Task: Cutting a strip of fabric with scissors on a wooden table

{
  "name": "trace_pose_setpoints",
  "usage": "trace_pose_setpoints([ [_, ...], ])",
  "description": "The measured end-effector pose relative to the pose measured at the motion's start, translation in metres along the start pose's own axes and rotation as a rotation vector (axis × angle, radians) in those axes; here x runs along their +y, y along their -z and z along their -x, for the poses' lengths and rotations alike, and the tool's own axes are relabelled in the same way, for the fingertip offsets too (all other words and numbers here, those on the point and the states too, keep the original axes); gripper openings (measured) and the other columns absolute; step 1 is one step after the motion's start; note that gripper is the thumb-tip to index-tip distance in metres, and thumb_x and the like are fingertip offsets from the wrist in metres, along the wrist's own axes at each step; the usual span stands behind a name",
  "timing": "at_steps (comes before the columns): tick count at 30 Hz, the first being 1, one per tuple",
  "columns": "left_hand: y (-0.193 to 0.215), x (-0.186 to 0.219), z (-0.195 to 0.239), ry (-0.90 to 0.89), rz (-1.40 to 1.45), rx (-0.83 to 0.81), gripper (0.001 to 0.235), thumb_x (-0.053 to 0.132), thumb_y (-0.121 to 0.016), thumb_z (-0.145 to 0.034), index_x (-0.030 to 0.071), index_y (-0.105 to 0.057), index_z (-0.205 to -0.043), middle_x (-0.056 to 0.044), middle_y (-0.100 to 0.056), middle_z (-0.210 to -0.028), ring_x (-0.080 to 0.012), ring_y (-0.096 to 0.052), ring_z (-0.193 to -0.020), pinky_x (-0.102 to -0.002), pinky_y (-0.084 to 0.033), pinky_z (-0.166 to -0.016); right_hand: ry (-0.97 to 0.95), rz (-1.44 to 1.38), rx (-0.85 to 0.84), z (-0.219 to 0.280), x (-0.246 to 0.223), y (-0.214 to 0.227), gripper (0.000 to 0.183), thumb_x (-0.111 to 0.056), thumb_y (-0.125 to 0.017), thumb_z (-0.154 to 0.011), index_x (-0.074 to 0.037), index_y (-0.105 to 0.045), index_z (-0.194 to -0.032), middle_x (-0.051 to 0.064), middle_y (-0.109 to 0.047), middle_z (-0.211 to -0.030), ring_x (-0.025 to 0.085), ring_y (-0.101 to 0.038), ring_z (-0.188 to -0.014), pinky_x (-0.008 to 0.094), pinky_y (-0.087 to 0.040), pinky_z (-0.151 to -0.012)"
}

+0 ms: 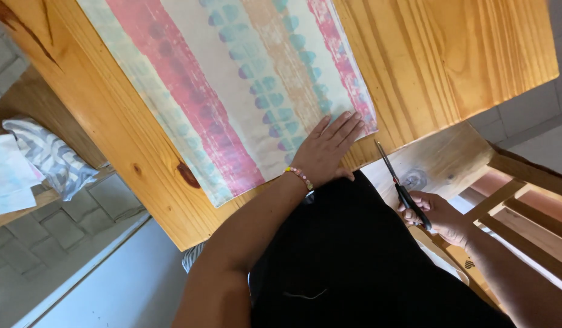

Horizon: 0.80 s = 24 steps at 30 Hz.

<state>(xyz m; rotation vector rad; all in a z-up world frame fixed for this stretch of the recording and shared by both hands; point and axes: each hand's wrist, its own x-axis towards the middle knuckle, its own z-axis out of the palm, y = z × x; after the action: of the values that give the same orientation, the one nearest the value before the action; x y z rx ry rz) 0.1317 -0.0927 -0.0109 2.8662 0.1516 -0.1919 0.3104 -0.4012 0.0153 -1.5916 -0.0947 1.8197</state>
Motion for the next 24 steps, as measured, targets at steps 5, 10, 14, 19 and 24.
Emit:
trace_pose_setpoints([
  [5, -0.028, 0.01, 0.004, 0.01, 0.101, 0.197, 0.129, 0.095, -0.027, -0.062, 0.014, -0.024, -0.163, -0.007, -0.024, -0.171, -0.0218, -0.019, -0.159, -0.044, -0.007, -0.13, 0.07, 0.032, 0.062, -0.015, 0.014, -0.008, 0.028, -0.015, -0.084, -0.083, 0.004, -0.075, -0.101, 0.014, -0.07, -0.083, 0.027, -0.065, -0.079, 0.039, -0.047, -0.077],
  [10, -0.036, 0.004, 0.001, -0.032, 0.121, 0.465, 0.101, 0.083, -0.033, -0.085, 0.01, -0.042, -0.154, -0.013, -0.037, -0.164, -0.0321, -0.035, -0.154, -0.049, -0.029, -0.126, 0.115, 0.017, 0.053, -0.026, 0.0, -0.01, 0.025, -0.016, -0.084, -0.084, 0.0, -0.073, -0.099, 0.008, -0.068, -0.081, 0.021, -0.067, -0.079, 0.034, -0.05, -0.074],
  [14, -0.056, 0.007, 0.002, -0.081, 0.116, 0.542, 0.043, 0.036, -0.051, -0.106, 0.01, -0.056, -0.14, -0.013, -0.052, -0.151, -0.0343, -0.05, -0.141, -0.048, -0.042, -0.117, 0.11, -0.014, 0.037, -0.031, -0.008, -0.017, 0.025, -0.019, -0.082, -0.086, 0.0, -0.072, -0.098, 0.009, -0.069, -0.08, 0.022, -0.069, -0.078, 0.034, -0.053, -0.075],
  [19, -0.041, 0.012, -0.001, -0.12, 0.091, 0.648, 0.027, 0.021, -0.049, -0.105, 0.014, -0.067, -0.124, -0.006, -0.065, -0.135, -0.0276, -0.061, -0.128, -0.042, -0.048, -0.108, 0.101, -0.024, 0.058, -0.026, -0.025, -0.025, 0.026, -0.019, -0.083, -0.085, 0.001, -0.071, -0.098, 0.01, -0.069, -0.081, 0.022, -0.068, -0.079, 0.035, -0.055, -0.078],
  [24, -0.05, 0.01, -0.003, -0.133, 0.104, 0.664, 0.025, 0.025, -0.052, -0.103, 0.016, -0.068, -0.121, -0.008, -0.06, -0.143, -0.0303, -0.058, -0.133, -0.045, -0.047, -0.109, 0.092, -0.016, 0.052, -0.028, -0.017, -0.016, 0.03, -0.026, -0.081, -0.088, 0.0, -0.072, -0.099, 0.012, -0.07, -0.079, 0.023, -0.069, -0.075, 0.031, -0.049, -0.065],
])
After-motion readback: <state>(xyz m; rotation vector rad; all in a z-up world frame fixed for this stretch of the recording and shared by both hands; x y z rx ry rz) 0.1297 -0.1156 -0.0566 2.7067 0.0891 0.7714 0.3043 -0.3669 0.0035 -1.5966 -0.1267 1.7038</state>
